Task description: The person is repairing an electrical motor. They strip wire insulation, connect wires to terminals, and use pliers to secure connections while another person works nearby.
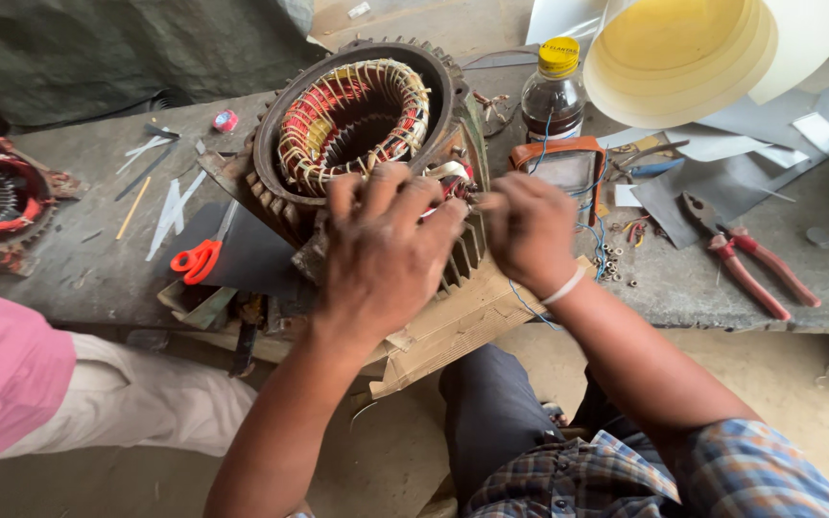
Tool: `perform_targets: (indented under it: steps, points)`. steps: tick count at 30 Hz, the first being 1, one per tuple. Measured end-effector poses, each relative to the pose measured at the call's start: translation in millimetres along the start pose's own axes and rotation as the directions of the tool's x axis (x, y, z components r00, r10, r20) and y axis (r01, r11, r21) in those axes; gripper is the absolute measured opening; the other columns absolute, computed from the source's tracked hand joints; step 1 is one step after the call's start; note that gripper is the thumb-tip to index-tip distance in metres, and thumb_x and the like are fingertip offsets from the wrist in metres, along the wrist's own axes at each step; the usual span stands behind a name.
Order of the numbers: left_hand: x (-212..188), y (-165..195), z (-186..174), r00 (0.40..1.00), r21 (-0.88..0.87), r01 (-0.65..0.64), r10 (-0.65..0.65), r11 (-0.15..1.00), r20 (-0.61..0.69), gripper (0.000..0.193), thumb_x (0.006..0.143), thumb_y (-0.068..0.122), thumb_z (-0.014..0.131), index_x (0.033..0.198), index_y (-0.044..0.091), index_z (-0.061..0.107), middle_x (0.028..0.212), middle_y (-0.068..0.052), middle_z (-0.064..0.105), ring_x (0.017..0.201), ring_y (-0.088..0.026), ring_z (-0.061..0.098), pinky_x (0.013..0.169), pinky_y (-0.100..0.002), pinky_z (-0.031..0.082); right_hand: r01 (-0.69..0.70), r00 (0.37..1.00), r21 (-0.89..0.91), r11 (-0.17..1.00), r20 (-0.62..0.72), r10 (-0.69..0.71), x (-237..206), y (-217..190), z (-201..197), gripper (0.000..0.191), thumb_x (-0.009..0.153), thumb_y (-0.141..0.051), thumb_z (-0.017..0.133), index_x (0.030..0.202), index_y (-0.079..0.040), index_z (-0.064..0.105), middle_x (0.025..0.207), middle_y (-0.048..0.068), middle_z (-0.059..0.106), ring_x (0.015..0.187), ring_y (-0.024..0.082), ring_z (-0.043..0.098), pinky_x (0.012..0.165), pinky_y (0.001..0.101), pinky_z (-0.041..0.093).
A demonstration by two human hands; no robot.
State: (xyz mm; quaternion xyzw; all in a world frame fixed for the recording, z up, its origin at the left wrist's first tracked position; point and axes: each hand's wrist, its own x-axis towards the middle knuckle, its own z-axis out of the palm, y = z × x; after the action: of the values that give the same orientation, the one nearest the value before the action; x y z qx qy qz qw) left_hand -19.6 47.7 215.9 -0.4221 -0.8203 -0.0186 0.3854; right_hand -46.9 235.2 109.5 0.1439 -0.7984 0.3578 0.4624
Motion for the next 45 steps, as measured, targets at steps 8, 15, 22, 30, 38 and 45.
perform_targets:
  steps: [8, 15, 22, 30, 38, 45]
  points:
    - [9.7, 10.2, 32.4, 0.996, 0.103, 0.003, -0.011, 0.995, 0.083, 0.014, 0.095, 0.027, 0.077, 0.104, 0.018, 0.072, 0.112, 0.0, 0.061, 0.117, -0.024, 0.053, 0.097, -0.05, 0.033, -0.24, 0.963, 0.199, 0.95, -0.074, 0.258, -78.2, 96.8, -91.3, 0.034, 0.111, -0.014, 0.048, 0.083, 0.0, 0.059, 0.078, 0.013, 0.061, 0.064, 0.026, 0.055, 0.064, 0.0348, 0.042]
    - [3.5, 9.4, 35.1, 0.994, 0.14, -0.018, 0.002, 0.99, 0.113, 0.019, 0.097, 0.029, 0.08, 0.113, 0.022, 0.072, 0.118, -0.001, 0.056, 0.122, -0.025, 0.05, 0.101, -0.049, 0.033, -0.298, 0.899, -0.15, 0.943, 0.288, 0.33, -109.2, 163.9, -149.5, 0.013, 0.095, -0.013, 0.067, 0.101, -0.003, 0.071, 0.094, 0.016, 0.071, 0.083, 0.033, 0.069, 0.074, 0.0404, 0.053]
    - [12.3, 14.2, 34.2, 0.993, 0.242, -0.073, 0.048, 0.968, 0.109, 0.016, 0.096, 0.03, 0.085, 0.103, 0.023, 0.072, 0.114, -0.001, 0.056, 0.117, -0.024, 0.051, 0.096, -0.046, 0.034, -0.206, 0.806, -0.282, 0.937, 0.494, 0.326, -97.6, 173.5, -126.4, 0.017, 0.087, -0.011, 0.071, 0.102, -0.006, 0.077, 0.097, 0.015, 0.073, 0.089, 0.037, 0.068, 0.079, 0.0451, 0.054]
    - [15.9, 14.5, 31.1, 0.993, 0.203, -0.112, 0.101, 0.973, 0.061, 0.019, 0.09, 0.021, 0.08, 0.108, 0.023, 0.077, 0.116, -0.001, 0.054, 0.116, -0.023, 0.048, 0.095, -0.045, 0.032, -0.21, 0.739, -0.306, 0.929, 0.573, 0.355, -85.3, 174.0, -108.6, 0.017, 0.08, -0.009, 0.071, 0.095, -0.009, 0.079, 0.098, 0.011, 0.074, 0.094, 0.033, 0.069, 0.084, 0.0436, 0.055]
    - [11.8, 13.7, 34.9, 0.991, 0.28, -0.125, 0.108, 0.952, 0.074, 0.013, 0.095, 0.023, 0.076, 0.108, 0.021, 0.072, 0.116, 0.001, 0.055, 0.116, -0.02, 0.051, 0.095, -0.043, 0.033, -0.192, 0.705, -0.362, 0.912, 0.596, 0.385, -74.1, 167.3, -91.8, 0.017, 0.08, -0.021, 0.076, 0.088, -0.006, 0.077, 0.087, 0.016, 0.073, 0.089, 0.036, 0.068, 0.08, 0.0455, 0.054]
    - [10.2, 13.0, 33.9, 0.993, 0.247, -0.115, 0.114, 0.962, 0.02, 0.011, 0.1, 0.023, 0.077, 0.109, 0.019, 0.071, 0.116, 0.0, 0.053, 0.114, -0.021, 0.05, 0.096, -0.044, 0.032, -0.269, 0.671, -0.354, 0.896, 0.598, 0.438, -62.1, 175.0, -105.0, 0.015, 0.089, -0.016, 0.073, 0.095, -0.003, 0.073, 0.086, 0.02, 0.07, 0.085, 0.037, 0.067, 0.077, 0.0444, 0.054]
